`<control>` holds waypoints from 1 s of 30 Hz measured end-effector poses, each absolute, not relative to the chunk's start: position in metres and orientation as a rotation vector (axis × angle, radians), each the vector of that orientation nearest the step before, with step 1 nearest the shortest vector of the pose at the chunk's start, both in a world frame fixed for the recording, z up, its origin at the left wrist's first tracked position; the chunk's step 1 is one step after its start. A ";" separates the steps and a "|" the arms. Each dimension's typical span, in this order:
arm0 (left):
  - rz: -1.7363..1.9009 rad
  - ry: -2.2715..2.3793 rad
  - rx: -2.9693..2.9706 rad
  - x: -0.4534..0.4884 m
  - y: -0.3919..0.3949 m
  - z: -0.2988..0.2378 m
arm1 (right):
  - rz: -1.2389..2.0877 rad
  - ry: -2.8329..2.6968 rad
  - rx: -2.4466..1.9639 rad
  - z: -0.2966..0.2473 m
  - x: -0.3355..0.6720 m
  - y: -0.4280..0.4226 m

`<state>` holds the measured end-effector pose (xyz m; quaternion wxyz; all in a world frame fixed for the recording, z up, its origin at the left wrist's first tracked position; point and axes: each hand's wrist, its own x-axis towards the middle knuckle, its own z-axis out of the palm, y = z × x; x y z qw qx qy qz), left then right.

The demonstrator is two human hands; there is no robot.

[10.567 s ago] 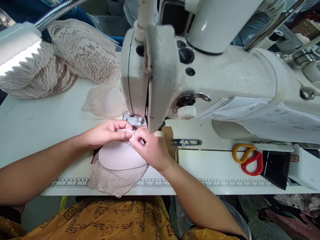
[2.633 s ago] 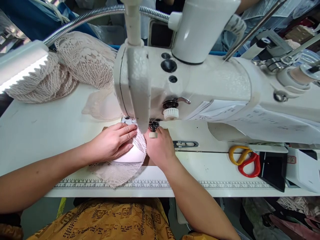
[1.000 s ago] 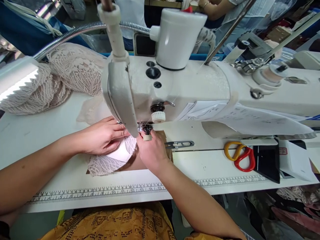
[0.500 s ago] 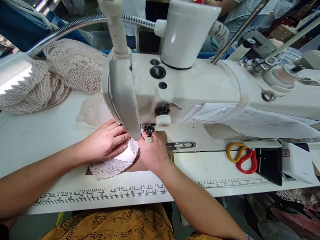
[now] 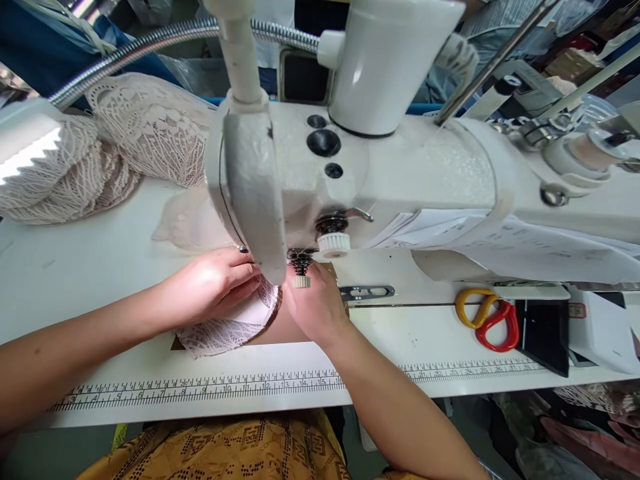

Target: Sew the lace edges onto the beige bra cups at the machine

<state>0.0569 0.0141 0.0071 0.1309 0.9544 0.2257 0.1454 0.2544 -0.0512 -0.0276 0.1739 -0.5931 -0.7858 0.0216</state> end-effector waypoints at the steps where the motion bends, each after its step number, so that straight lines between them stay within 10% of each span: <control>1: 0.412 0.692 2.769 0.058 0.014 0.004 | 0.085 -2.219 -1.687 -0.027 0.254 -0.050; 30: 0.466 0.872 3.007 0.064 0.018 -0.019 | 0.151 -2.157 -1.742 -0.024 0.248 -0.041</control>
